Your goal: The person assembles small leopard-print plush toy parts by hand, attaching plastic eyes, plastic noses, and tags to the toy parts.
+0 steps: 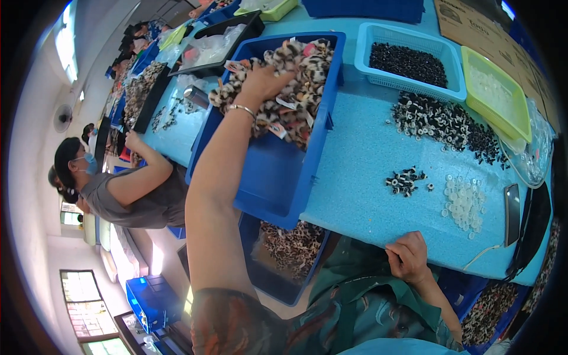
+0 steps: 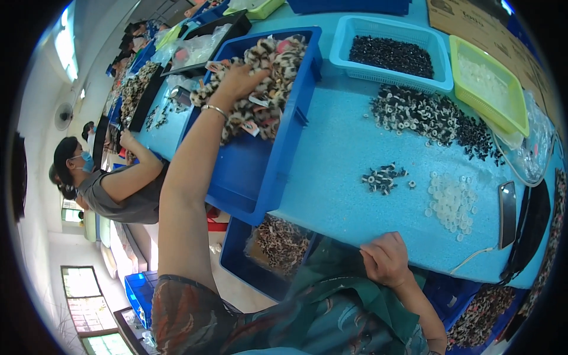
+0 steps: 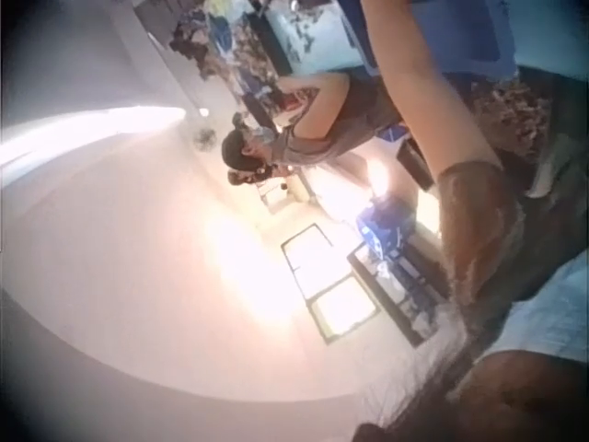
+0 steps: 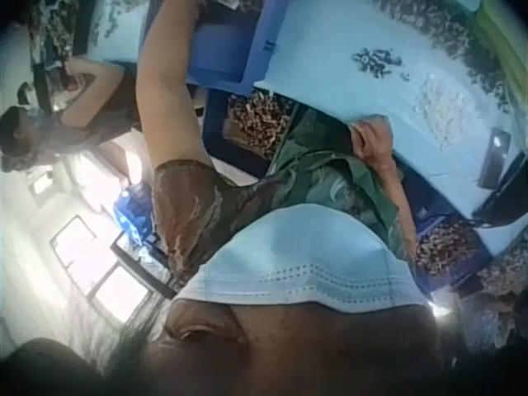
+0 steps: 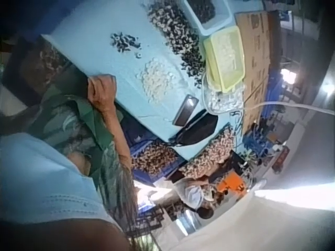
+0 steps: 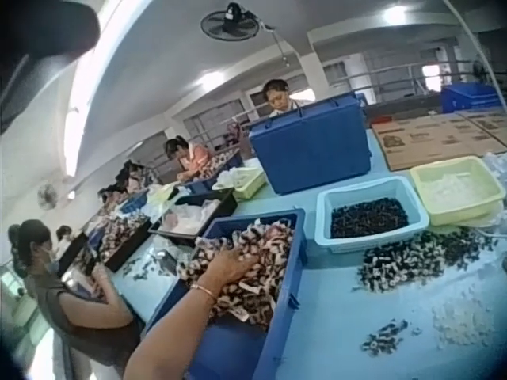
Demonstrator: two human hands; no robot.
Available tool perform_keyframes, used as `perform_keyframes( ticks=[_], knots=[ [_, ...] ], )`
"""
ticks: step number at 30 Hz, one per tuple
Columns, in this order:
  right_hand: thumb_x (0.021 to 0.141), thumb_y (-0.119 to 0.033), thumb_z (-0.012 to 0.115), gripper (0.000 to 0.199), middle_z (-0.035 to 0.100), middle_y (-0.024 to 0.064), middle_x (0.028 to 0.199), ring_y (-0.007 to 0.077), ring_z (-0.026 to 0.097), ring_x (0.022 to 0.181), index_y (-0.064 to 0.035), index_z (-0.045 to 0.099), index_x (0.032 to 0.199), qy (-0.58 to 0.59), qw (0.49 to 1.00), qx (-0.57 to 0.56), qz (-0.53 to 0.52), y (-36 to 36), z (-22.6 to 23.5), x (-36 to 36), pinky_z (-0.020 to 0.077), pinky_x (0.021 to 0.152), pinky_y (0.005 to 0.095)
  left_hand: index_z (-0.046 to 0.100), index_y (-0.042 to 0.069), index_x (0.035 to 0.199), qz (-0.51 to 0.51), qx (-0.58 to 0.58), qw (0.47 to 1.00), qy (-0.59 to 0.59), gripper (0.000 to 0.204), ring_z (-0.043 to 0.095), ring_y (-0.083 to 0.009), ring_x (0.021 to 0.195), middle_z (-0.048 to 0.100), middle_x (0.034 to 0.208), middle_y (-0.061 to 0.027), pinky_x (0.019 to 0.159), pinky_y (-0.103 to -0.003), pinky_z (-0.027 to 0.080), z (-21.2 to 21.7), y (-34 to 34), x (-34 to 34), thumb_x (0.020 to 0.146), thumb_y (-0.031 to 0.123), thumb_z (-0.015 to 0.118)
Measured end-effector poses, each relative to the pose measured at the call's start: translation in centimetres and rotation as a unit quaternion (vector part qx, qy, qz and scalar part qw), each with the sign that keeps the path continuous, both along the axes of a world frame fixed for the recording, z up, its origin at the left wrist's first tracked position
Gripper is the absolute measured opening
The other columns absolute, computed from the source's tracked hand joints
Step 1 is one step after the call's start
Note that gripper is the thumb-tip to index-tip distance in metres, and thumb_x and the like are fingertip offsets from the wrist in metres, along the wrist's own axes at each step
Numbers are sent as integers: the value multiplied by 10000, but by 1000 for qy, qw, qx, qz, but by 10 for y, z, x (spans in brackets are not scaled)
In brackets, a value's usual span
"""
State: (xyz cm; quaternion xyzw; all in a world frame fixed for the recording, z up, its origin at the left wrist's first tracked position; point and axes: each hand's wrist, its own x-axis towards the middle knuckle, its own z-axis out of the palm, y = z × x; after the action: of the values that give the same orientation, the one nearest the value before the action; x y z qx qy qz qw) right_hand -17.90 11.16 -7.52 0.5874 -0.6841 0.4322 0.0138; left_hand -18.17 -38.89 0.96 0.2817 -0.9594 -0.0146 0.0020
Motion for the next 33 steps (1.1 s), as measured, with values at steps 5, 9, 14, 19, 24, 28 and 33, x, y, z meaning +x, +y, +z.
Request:
perform_keyframes(
  ticks=[5,9,14,19,24,28,33],
  knots=[
    [711,8,704,174,565,61,765,242,542,638,-60,636,856,-9,999,-22,22,-6,0,5,392,594,362,585,-22,1257,92,38,995,4,864,453,-455,1235,485,1348,-304,1064,-438,370,2,38,78,822,716,473],
    [715,9,700,171,570,63,767,245,541,646,-61,634,857,0,999,-21,24,-5,2,5,387,596,366,566,5,1286,40,72,991,107,753,483,-417,1220,453,1389,-271,1058,-452,373,8,83,116,881,634,489],
    [719,5,698,169,561,61,772,245,534,659,-62,633,860,5,999,-25,32,-6,-1,5,381,604,368,612,80,1223,-78,-71,959,263,416,532,-355,1176,582,1280,-148,988,-443,422,28,70,159,893,333,633],
    [722,1,696,166,551,60,774,248,531,665,-63,627,859,6,999,-34,41,-9,0,5,380,613,372,630,123,1206,62,-94,966,231,442,578,-277,1130,649,1177,-69,909,-428,433,14,1,205,806,287,722],
    [722,27,678,145,559,77,767,262,525,665,-52,625,832,10,999,-40,18,-10,0,5,390,618,369,716,168,1104,205,-19,978,-19,435,571,-287,1085,654,1103,-95,886,-479,407,26,7,181,686,269,784],
    [734,37,671,139,561,74,768,261,526,676,-54,626,829,9,998,-52,20,-9,-4,7,394,622,365,727,168,1008,147,-207,960,116,292,574,-274,977,641,961,-77,847,-460,374,20,29,198,719,207,743],
    [785,-11,669,116,561,80,809,284,536,730,-60,603,867,-32,999,-16,22,1,-4,7,402,659,383,583,50,992,89,-66,934,340,255,618,-243,828,649,902,-93,762,-374,435,69,111,193,816,183,711]
  ],
)
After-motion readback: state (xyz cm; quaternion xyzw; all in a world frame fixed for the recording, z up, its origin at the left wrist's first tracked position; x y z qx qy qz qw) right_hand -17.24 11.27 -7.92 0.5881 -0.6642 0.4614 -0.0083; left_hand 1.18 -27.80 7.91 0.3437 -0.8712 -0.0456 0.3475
